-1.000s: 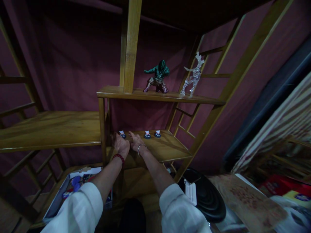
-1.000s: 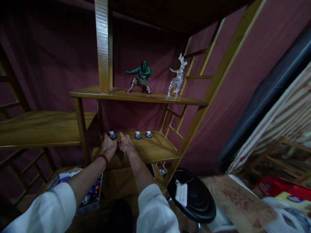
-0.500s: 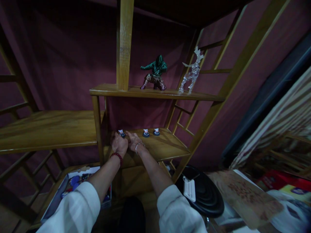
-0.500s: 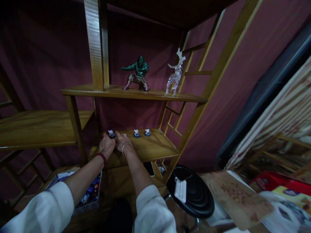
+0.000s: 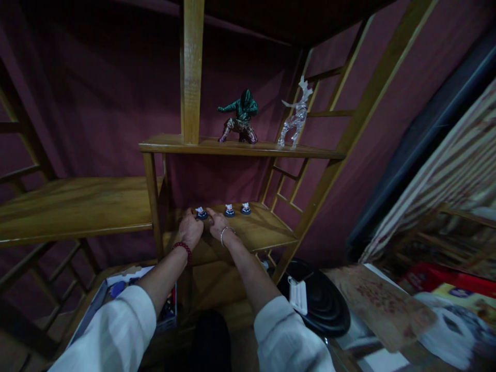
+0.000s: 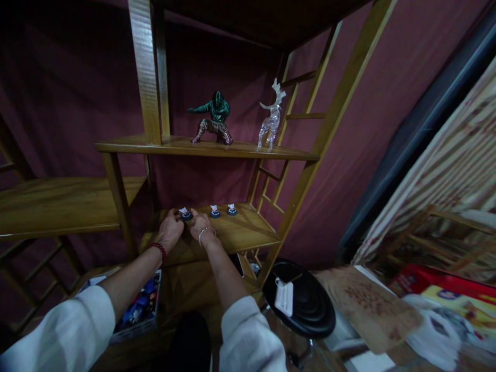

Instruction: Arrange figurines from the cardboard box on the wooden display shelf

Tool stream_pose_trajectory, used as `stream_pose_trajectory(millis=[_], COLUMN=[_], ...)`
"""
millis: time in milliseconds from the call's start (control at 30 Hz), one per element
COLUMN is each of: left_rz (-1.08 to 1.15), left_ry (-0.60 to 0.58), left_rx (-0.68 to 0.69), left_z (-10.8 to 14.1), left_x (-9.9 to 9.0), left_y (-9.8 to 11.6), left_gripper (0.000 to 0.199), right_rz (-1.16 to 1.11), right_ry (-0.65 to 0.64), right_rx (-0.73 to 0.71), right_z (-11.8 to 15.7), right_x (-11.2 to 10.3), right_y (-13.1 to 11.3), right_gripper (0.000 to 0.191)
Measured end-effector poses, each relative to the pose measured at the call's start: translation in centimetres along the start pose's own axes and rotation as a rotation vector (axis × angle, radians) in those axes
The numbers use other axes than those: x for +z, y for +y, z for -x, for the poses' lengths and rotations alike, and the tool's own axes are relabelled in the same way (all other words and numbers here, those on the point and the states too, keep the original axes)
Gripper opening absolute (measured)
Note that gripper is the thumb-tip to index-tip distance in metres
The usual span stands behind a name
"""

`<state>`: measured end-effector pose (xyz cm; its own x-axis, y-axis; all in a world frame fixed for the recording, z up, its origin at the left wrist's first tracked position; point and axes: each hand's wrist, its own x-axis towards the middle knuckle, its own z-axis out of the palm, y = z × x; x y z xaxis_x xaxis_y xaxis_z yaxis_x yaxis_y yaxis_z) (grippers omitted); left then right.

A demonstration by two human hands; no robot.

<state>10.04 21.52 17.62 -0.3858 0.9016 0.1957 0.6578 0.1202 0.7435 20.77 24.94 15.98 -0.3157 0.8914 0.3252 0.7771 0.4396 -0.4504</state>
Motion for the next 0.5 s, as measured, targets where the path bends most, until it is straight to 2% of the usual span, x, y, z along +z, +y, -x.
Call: stream_pose_trajectory(millis=[100,267,400,500], left_rz=[0.04,0.045,0.042,0.032], left_ry=[-0.057,-0.18,-0.274,-0.294], left_rx=[0.026,0.142,0.193,0.187], left_z=[-0.1,-0.3,-0.3,-0.2], left_x=[0.1,0.6,0.7,0.7], left_y=[0.0,-0.4,-0.4,-0.3], left_gripper=[0.058,0.06,0.06,0.059], right_rz=[-0.014,-0.033,-0.042,-0.053], right_ry=[0.015,0.041,0.085,0.104], right_rx=[0.005,0.051,0.051,0.044], right_z=[0.4,0.6,1.0,1.3], right_x=[-0.3,-0.6,-1.0,-1.3], right_y=[1.0,2.8,3.2,3.2], right_gripper=[0.053,0.049,0.045,0.045])
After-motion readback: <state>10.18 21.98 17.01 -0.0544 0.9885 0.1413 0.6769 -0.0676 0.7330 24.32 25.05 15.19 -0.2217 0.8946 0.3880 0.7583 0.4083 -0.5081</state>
